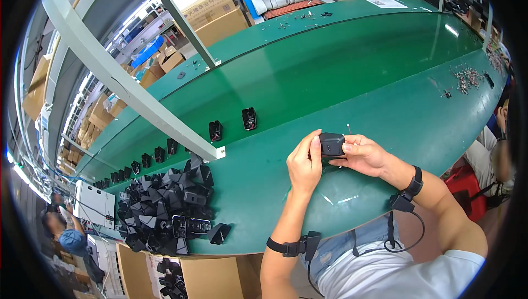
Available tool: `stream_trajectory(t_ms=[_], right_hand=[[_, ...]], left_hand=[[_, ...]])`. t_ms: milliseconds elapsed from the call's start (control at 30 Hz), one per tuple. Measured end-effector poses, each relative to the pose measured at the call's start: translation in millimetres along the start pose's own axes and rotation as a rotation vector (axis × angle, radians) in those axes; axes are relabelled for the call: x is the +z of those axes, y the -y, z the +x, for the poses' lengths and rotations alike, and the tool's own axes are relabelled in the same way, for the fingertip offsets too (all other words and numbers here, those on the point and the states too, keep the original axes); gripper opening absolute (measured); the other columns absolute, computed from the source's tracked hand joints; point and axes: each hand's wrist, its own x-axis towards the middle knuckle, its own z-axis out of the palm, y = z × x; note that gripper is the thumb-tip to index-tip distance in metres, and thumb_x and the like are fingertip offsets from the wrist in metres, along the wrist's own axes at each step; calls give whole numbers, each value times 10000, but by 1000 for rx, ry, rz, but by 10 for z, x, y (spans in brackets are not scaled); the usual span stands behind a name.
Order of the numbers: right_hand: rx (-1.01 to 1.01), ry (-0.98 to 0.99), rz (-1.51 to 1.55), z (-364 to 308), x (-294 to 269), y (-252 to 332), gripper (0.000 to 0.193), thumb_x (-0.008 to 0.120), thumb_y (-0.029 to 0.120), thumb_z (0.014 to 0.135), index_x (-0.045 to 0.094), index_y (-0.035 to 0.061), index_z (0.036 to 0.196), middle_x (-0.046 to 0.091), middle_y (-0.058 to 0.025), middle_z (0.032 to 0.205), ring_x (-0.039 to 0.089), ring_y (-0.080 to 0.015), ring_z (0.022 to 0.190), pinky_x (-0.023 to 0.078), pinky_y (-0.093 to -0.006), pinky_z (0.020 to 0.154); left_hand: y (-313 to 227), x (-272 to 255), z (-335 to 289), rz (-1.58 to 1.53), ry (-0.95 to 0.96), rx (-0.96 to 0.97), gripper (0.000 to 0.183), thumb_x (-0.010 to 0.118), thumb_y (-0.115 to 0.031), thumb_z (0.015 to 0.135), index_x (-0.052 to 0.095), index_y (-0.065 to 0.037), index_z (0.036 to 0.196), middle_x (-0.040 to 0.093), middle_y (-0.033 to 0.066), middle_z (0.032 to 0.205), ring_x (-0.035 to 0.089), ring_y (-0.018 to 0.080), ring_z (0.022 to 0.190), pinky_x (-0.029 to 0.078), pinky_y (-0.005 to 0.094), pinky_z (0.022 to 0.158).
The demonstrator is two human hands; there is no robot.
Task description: The person assembles small black electronic devices by inserting circuit boards into plastic casings at a green workbench. They handle components one at a time, picking up circuit boards and casings, fitting them together, and placing the finished units on the table.
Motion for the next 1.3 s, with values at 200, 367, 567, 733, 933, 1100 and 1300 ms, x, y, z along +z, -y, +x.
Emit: stream_trajectory(t_ms=[200,367,567,733,933,1100,1300], right_hand=[[34,25,40,-20,-11,6,349,671,253,946,628,37,1218,622,-83,1257,577,-194,1161,443,-407,1044],[-46,-96,-266,89,-11,91,254,746,197,883,725,27,1071,616,-112,1282,594,-211,1139,446,-394,1030],[-511,38,-1572,777,236,544,311,846,261,715,774,99,971,558,-193,1359,557,-334,1202,429,-422,1037],[-379,27,-1947,1825,44,297,302,816,297,732,762,104,957,571,-141,1309,526,-318,1198,438,-450,1001],[-205,-13,-2285,2289,-90,199,330,773,292,749,745,95,1013,538,-135,1321,482,-328,1236,447,-462,986],[-411,33,-2139,1811,-209,407,330,717,220,781,704,81,1080,534,-141,1333,483,-347,1260,449,-474,1003],[-118,295,-1867,889,-9,546,397,685,115,803,653,154,1197,609,-96,1207,637,-306,1016,538,-428,869]], left_hand=[[-40,27,4,4,-50,134,259,535,-182,1012,697,11,1071,717,190,976,712,301,825,550,360,719],[-46,-86,-8,36,48,-92,265,551,-175,1001,657,5,1165,689,142,862,666,216,740,528,330,684],[-298,-1142,-426,636,-179,197,298,672,-76,847,638,-8,1136,671,129,922,648,275,849,510,384,794],[-146,-1847,-1283,1093,-267,-85,369,701,-125,786,626,-27,1133,569,179,1167,524,369,1128,403,477,978],[-51,-2048,-1660,1139,-276,-217,459,712,-133,773,587,-15,1198,511,196,1218,468,404,1165,403,510,986],[5,-1944,-1540,1119,-190,-196,505,717,-128,785,557,-7,1248,499,204,1231,458,419,1142,420,520,970],[46,-1717,-1326,990,-97,-144,567,738,-147,779,550,-34,1302,502,214,1235,468,420,1133,433,508,952]])
